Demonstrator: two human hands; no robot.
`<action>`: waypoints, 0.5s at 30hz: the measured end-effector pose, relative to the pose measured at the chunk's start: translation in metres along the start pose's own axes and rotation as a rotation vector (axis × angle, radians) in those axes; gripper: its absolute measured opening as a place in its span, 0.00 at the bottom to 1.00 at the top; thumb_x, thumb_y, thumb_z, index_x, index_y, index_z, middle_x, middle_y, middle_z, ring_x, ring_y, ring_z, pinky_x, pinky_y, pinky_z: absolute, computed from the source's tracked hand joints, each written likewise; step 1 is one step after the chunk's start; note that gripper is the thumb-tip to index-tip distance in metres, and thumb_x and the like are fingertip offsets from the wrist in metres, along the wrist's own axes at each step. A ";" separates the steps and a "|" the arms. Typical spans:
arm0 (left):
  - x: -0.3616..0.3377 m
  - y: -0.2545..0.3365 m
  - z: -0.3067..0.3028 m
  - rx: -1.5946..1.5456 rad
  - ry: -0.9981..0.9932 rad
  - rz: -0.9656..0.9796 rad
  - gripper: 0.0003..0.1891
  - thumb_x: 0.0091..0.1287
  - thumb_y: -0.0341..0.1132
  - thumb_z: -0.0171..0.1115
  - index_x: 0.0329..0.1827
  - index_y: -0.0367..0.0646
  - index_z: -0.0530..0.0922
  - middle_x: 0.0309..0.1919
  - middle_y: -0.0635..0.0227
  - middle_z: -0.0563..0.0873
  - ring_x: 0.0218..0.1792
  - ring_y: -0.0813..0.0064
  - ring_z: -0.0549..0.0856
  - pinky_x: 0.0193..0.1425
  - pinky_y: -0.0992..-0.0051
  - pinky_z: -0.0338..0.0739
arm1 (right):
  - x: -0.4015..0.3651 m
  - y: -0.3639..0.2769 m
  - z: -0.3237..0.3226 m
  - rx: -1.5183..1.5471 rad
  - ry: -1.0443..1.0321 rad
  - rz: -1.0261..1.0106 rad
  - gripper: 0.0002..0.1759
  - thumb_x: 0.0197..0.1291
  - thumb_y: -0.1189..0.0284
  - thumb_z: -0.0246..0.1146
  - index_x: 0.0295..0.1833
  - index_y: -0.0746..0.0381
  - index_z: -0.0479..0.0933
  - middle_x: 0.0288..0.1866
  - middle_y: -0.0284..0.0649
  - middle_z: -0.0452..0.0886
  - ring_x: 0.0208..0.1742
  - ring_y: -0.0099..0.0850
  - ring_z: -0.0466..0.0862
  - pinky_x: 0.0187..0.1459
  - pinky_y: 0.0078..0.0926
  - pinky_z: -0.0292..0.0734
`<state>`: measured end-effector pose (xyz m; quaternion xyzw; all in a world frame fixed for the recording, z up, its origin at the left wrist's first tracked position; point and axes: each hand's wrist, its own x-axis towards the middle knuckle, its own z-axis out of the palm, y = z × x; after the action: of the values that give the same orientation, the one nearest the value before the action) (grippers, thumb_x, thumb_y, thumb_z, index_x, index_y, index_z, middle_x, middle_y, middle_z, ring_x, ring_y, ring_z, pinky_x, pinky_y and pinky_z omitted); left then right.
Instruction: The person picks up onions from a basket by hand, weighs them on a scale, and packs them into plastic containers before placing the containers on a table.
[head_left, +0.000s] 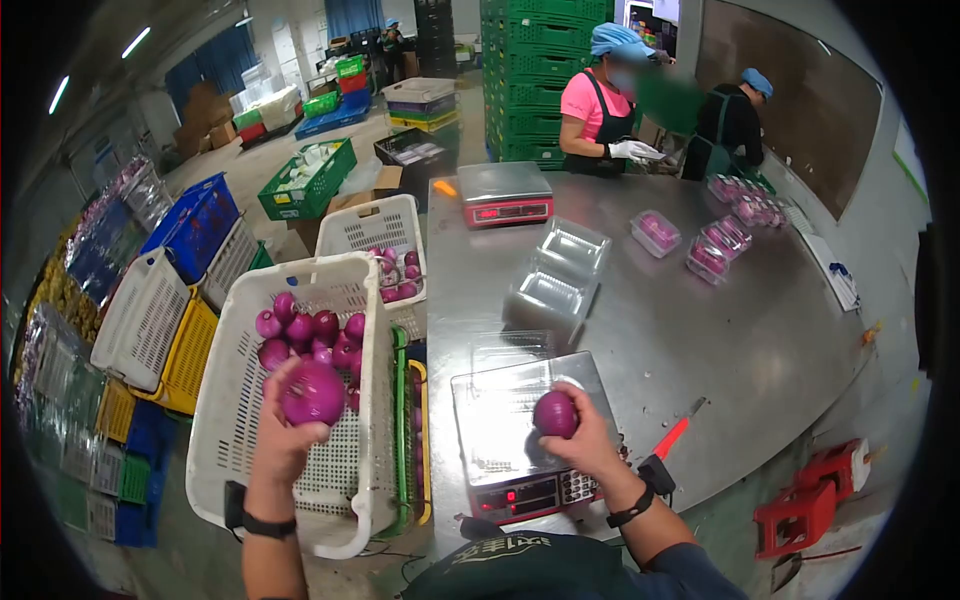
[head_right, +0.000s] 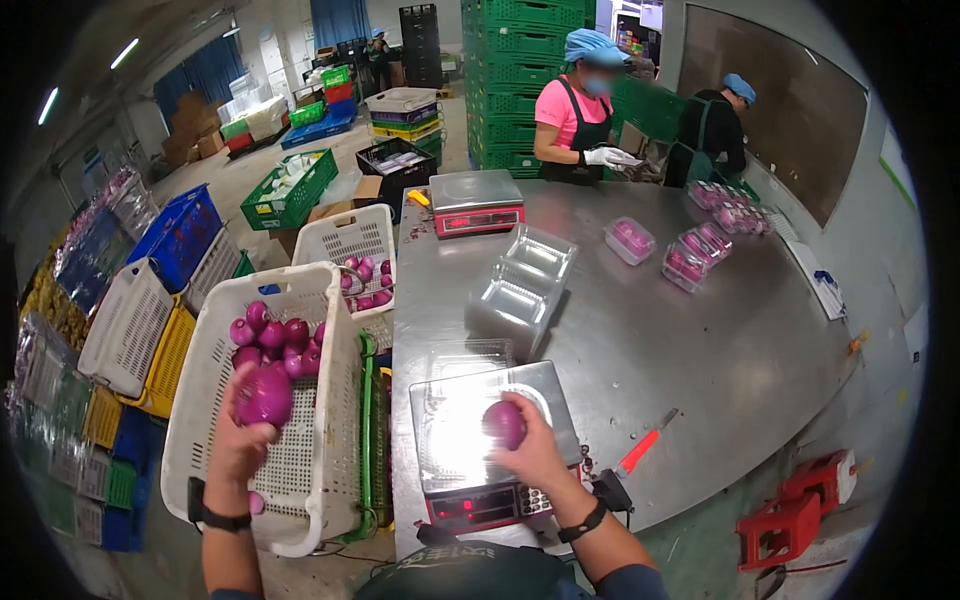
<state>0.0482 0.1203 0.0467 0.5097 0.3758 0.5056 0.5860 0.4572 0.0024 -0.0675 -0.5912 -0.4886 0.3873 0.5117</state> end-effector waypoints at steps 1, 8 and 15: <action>-0.013 -0.004 0.023 0.085 0.046 0.053 0.58 0.40 0.32 0.90 0.78 0.45 0.66 0.59 0.62 0.82 0.55 0.66 0.87 0.58 0.68 0.88 | 0.000 -0.004 -0.001 -0.123 -0.013 -0.056 0.46 0.44 0.75 0.75 0.74 0.62 0.69 0.67 0.48 0.78 0.69 0.43 0.80 0.72 0.37 0.74; -0.059 -0.089 0.158 0.431 0.005 0.086 0.49 0.45 0.32 0.90 0.73 0.44 0.71 0.59 0.61 0.81 0.58 0.69 0.85 0.63 0.67 0.84 | 0.001 -0.006 -0.009 -0.337 -0.036 -0.265 0.44 0.45 0.70 0.76 0.72 0.61 0.71 0.65 0.52 0.78 0.68 0.51 0.80 0.70 0.42 0.76; -0.048 -0.130 0.192 1.048 -0.110 0.335 0.37 0.44 0.46 0.82 0.61 0.50 0.81 0.46 0.61 0.85 0.51 0.55 0.80 0.61 0.56 0.70 | 0.002 0.004 -0.016 -0.496 -0.035 -0.379 0.43 0.44 0.67 0.76 0.70 0.62 0.72 0.66 0.50 0.79 0.67 0.50 0.81 0.66 0.44 0.74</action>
<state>0.2490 0.0356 -0.0460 0.8118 0.4596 0.3097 0.1840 0.4733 0.0010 -0.0687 -0.5896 -0.6783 0.1643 0.4065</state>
